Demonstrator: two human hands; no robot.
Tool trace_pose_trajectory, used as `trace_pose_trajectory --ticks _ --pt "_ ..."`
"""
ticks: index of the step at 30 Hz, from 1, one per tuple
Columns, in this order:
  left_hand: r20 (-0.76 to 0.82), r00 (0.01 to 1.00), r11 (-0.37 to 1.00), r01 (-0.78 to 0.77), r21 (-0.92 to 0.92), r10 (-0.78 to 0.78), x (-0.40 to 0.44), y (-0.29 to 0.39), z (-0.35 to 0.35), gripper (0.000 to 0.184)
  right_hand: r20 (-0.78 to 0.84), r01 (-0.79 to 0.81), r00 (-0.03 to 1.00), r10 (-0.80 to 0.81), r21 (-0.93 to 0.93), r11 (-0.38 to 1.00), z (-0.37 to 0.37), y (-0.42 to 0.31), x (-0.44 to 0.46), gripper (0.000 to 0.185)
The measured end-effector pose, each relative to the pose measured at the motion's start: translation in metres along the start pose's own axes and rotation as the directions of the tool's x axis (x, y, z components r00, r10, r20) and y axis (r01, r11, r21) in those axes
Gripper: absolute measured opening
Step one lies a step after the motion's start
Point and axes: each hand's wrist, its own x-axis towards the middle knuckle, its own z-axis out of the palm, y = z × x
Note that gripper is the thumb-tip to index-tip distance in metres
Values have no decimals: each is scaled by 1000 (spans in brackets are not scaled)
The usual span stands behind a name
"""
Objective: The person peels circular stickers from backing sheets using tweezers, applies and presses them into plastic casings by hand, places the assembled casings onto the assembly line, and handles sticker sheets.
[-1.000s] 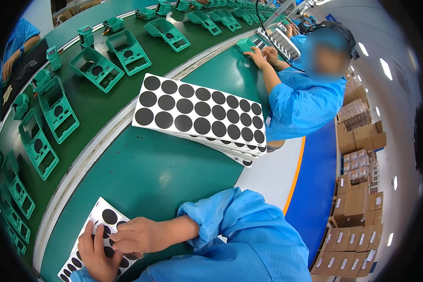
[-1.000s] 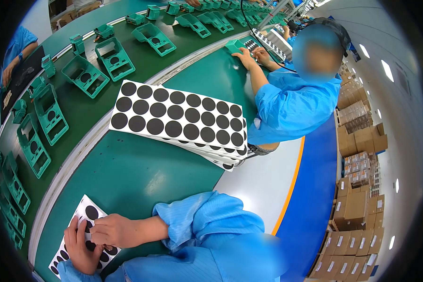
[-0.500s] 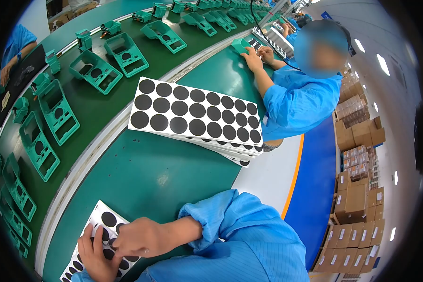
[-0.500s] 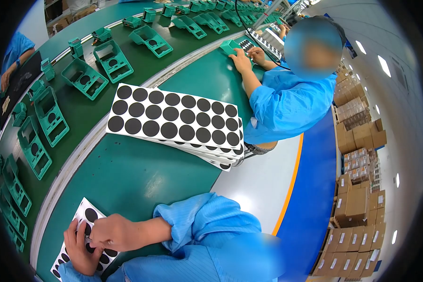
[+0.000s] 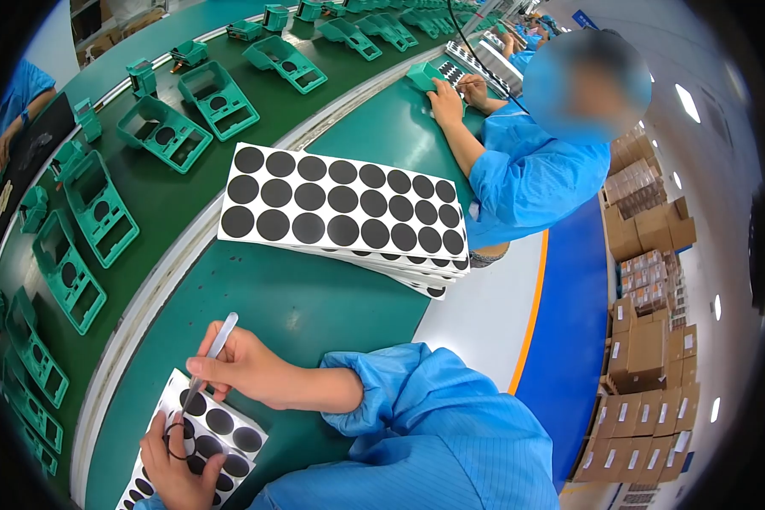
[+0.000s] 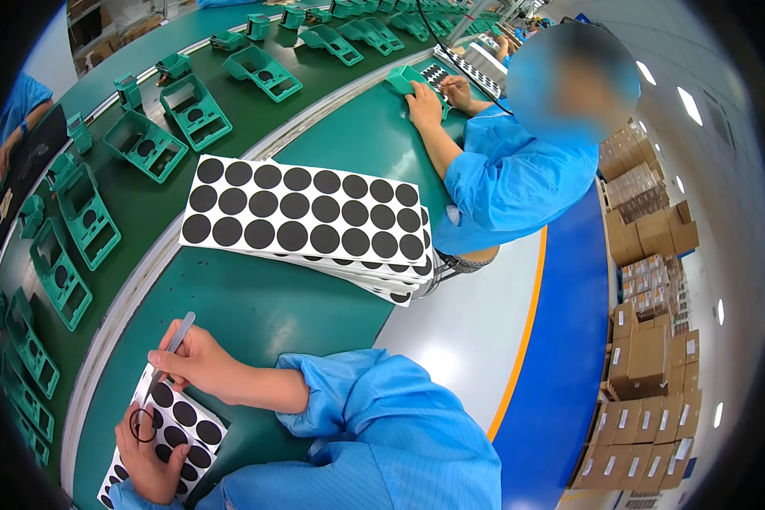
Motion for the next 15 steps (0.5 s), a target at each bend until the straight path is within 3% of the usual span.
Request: trace_pose_trajectory --ticks 15 --pt "3 1000 1000 -6 -9 6 -20 -16 7 60 -119 -216 969 217 27 976 -1 11 9 22"
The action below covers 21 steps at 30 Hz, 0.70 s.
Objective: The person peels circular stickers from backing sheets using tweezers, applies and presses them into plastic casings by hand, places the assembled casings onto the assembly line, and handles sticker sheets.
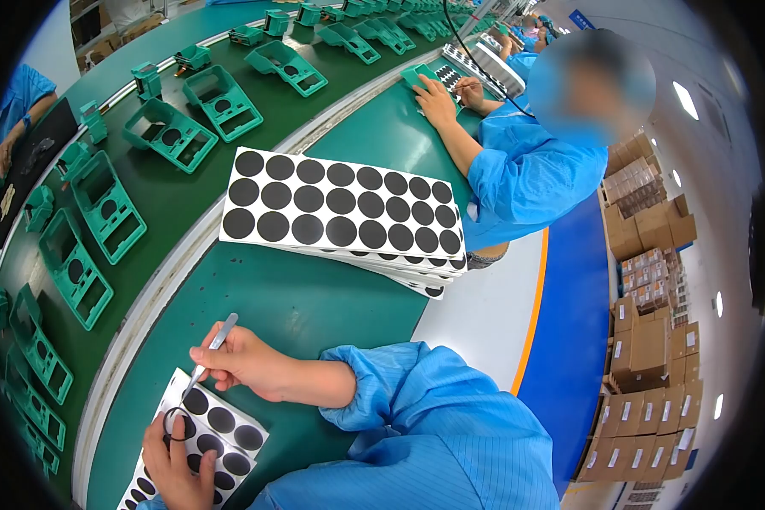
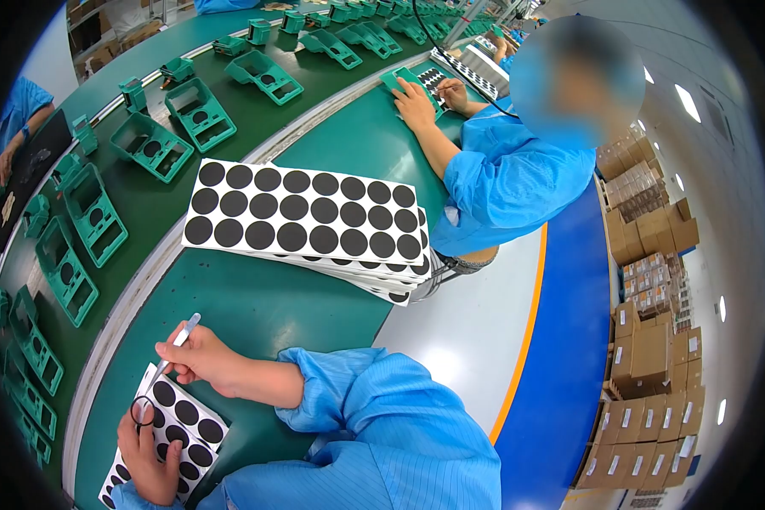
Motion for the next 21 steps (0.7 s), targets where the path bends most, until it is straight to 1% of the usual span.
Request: trace_pose_trajectory --ticks 5,8,11,17,19,20,21 --pt "3 1000 1000 11 -10 -11 -2 -3 1 60 -1 -2 1000 2 -5 1000 1 3 1 22" --pt "-8 1000 1000 -2 30 2 -5 -13 7 65 0 -7 1000 7 -7 1000 2 3 1 22" --pt "19 1000 1000 10 2 -11 -6 -12 5 63 3 -11 1000 11 0 1000 3 5 2 23" --pt "-27 999 999 -36 29 37 -7 -11 2 60 1 -24 1000 24 11 1000 5 8 3 23" --pt "79 996 999 31 22 -32 -9 -6 -4 64 -6 -22 1000 22 10 1000 6 9 3 22" --pt "77 997 999 27 22 -28 -7 -3 -7 64 1 -20 1000 20 12 1000 6 11 3 22" --pt "2 999 998 -37 43 37 -2 0 -10 57 8 -12 1000 12 12 1000 6 11 3 22"
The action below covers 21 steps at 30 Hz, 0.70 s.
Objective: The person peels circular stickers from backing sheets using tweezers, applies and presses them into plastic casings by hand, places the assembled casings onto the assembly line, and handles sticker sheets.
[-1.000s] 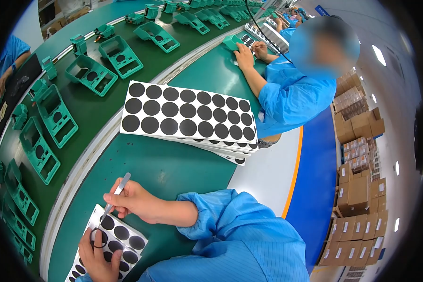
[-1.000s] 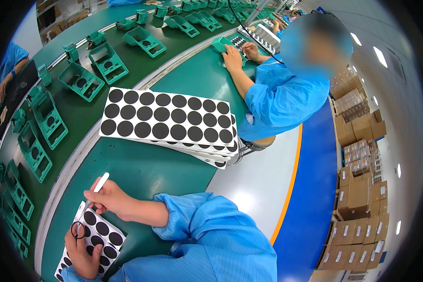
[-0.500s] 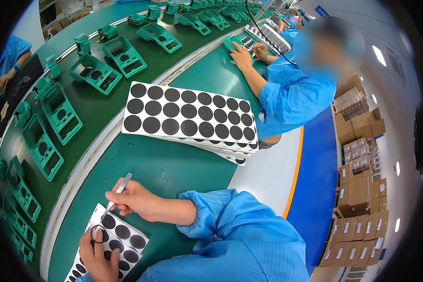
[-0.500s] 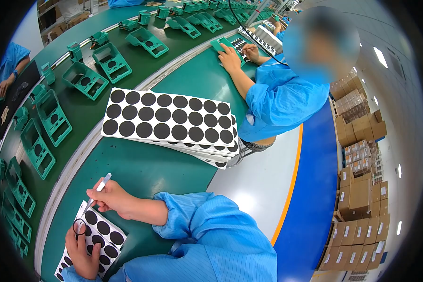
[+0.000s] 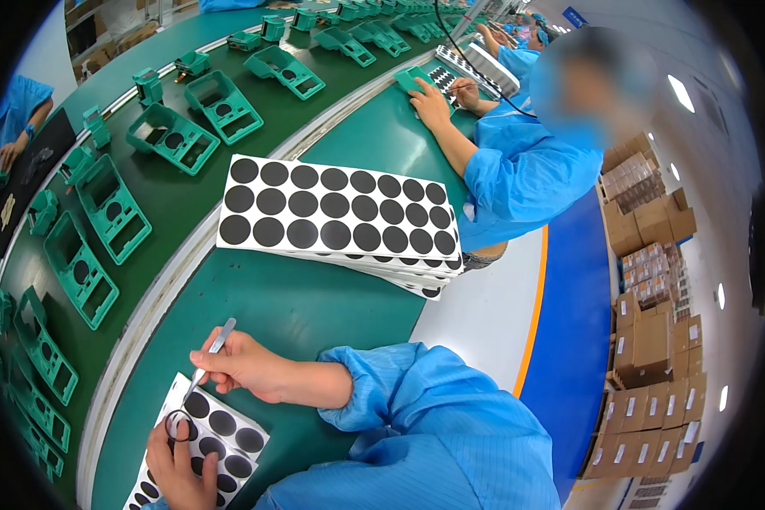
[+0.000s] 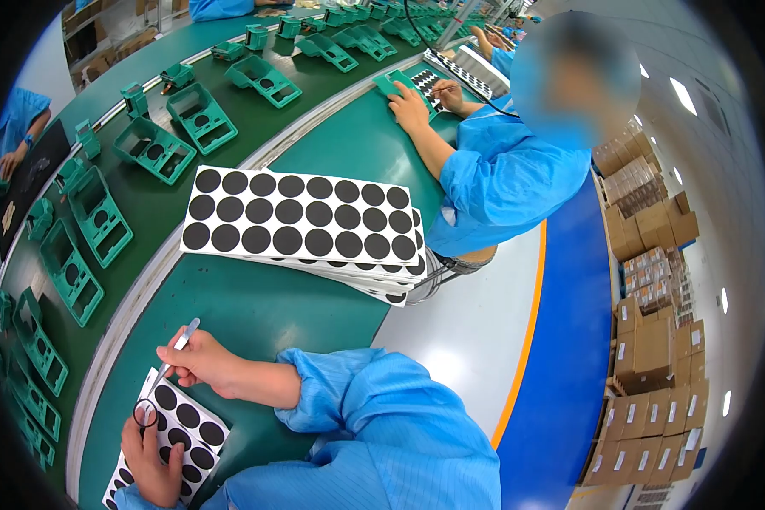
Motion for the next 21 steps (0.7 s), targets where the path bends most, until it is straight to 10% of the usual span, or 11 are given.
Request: trace_pose_trajectory --ticks 21 --pt "180 983 994 -48 96 30 -18 3 -13 90 50 -3 999 5 -37 999 4 10 3 28"
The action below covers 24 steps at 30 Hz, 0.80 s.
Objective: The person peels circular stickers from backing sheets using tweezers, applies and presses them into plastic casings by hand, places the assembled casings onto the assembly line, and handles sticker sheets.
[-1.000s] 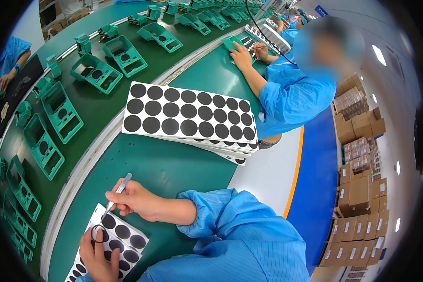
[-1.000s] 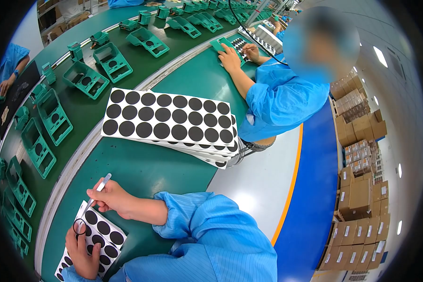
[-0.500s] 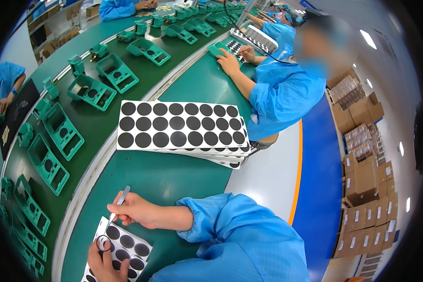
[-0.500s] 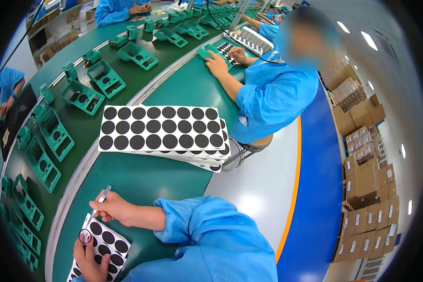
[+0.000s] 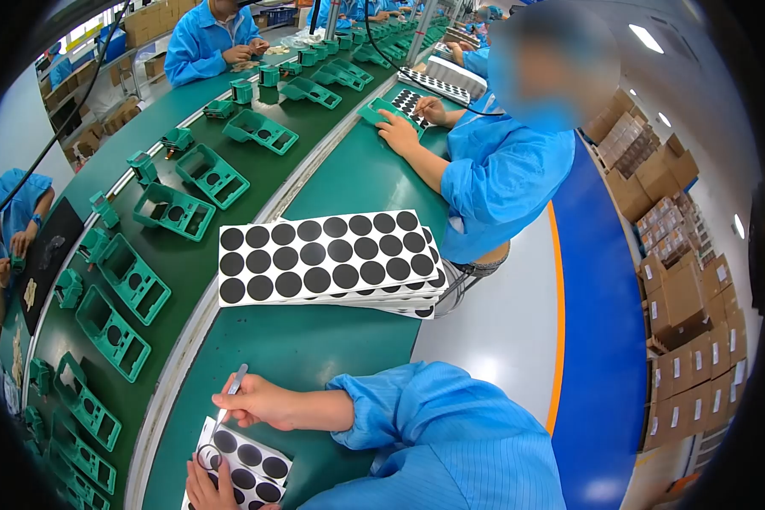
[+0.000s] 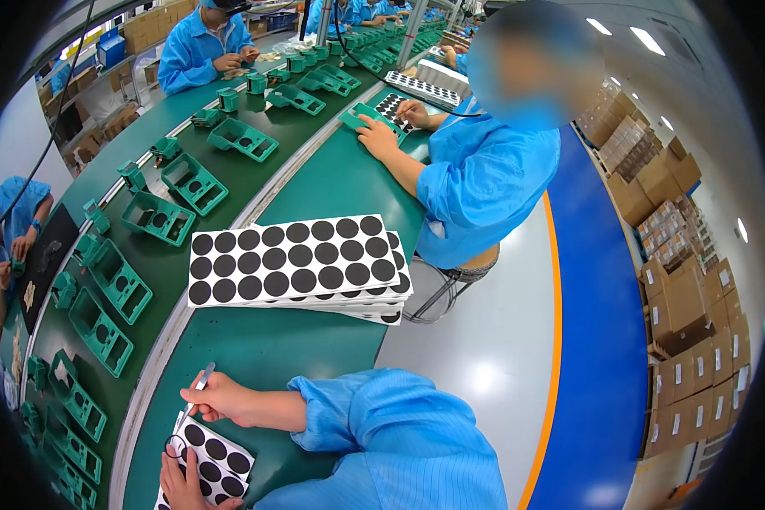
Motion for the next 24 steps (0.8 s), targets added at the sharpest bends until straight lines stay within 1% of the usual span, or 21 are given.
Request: trace_pose_trajectory --ticks 2,4,5,7,8,9,11,12,14,15,17,18,19,21,22,23,24 --pt "15 1000 1000 12 -2 -12 -1 -1 -1 88 4 10 1000 -10 4 1000 1 1 -1 27" --pt "-65 998 997 -12 -79 7 1 -4 -3 80 7 19 1000 -19 7 1000 1 0 -1 27" --pt "-65 998 997 -11 -78 6 3 -7 -7 80 1 20 1000 -20 6 1000 1 0 -1 27" --pt "-163 985 997 48 -57 -56 8 -19 -19 72 -2 19 1000 -19 4 1000 1 0 -1 27" --pt "-221 970 994 103 -24 -105 9 -28 -22 69 -1 12 1000 -12 -3 1000 1 0 0 27" --pt "-281 948 987 161 6 -153 11 -41 -25 67 3 6 1000 -6 -10 1000 0 1 1 27" --pt "-417 885 977 211 -34 -206 6 -94 -6 67 8 4 1000 -4 -14 1000 -2 4 5 27" --pt "-417 885 976 215 -33 -209 9 -115 -3 67 9 4 1000 -4 -18 1000 -2 5 6 26" --pt "-563 767 924 382 15 -308 14 -153 1 65 10 4 1000 -4 -16 1000 -1 3 4 26" --pt "-564 766 923 384 16 -309 15 -173 6 65 7 7 1000 -7 -14 1000 0 1 2 26" --pt "-597 738 883 458 104 -313 16 -208 18 64 9 4 1000 -3 -17 1000 1 -1 1 26" --pt "-631 718 877 465 122 -293 18 -216 23 62 5 2 1000 -2 -19 1000 2 -1 0 25" --pt "-631 718 877 465 121 -294 20 -225 29 62 5 1 1000 -1 -20 1000 2 -1 -1 25" --pt "-581 723 827 543 143 -374 23 -234 39 60 -2 -1 1000 1 -15 1000 3 -1 -1 25" --pt "-549 699 748 637 185 -459 25 -237 46 59 -1 -4 1000 4 -17 1000 3 -2 0 25" --pt "-547 697 746 640 184 -463 26 -233 44 59 0 -3 1000 3 -16 1000 3 -1 0 25" --pt "-513 697 729 659 185 -500 29 -227 40 59 3 -4 1000 4 -15 1000 3 -1 0 25"
